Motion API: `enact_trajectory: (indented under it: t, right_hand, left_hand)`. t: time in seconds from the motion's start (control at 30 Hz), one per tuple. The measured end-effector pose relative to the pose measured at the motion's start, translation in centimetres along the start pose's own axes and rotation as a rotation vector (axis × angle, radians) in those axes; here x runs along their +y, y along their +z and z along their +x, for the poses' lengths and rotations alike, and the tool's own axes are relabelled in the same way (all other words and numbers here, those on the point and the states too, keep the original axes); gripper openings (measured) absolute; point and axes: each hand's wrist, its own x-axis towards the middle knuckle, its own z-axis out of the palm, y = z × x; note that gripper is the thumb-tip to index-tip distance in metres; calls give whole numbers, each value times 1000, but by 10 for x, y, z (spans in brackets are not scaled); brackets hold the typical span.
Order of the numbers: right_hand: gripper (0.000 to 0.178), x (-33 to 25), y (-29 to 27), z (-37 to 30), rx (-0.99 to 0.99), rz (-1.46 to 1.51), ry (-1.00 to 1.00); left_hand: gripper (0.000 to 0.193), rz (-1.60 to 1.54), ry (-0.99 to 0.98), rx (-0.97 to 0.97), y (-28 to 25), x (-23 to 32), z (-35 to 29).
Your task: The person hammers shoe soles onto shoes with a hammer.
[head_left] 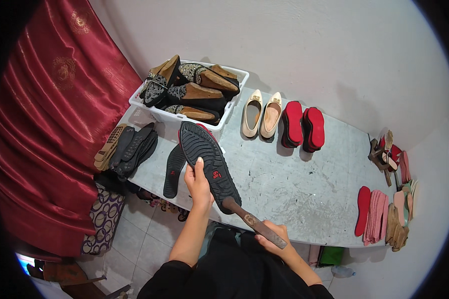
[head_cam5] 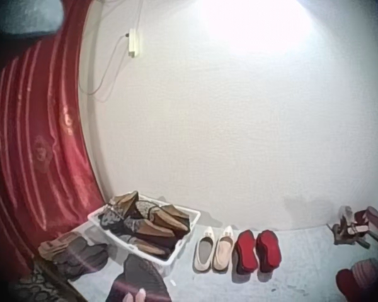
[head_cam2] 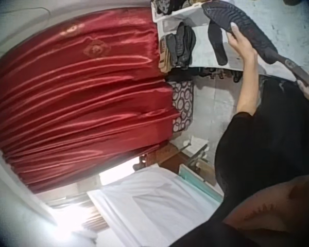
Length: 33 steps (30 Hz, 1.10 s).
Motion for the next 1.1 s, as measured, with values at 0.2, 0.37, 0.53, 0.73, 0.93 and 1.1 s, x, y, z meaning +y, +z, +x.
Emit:
enact_trajectory:
  t: [0.2,0.37,0.53,0.73,0.93,1.1]
  right_hand:
    - [19,1,-3,5,59,-149,-107]
    - [17,-14,-1,16,31,-13,-37]
    - [17,8,4,5,89,42,-16]
    - [17,-19,-2,26,134,-112,-96]
    - [15,-21,3,25,168,-44,12]
    - [15,-6,7,26,252,36,-13]
  left_hand:
    - [20,-49,-7,21,3,1,-4]
    - [21,-31,-26,-19,6,10,-19]
    - [22,-13,-62,-49,7,5,-25]
    - [22,44,-75,-38,10,7,-39]
    - [22,25,-138,-85,12,2,-51]
    - [17,49,-167,-138,16,2,-66]
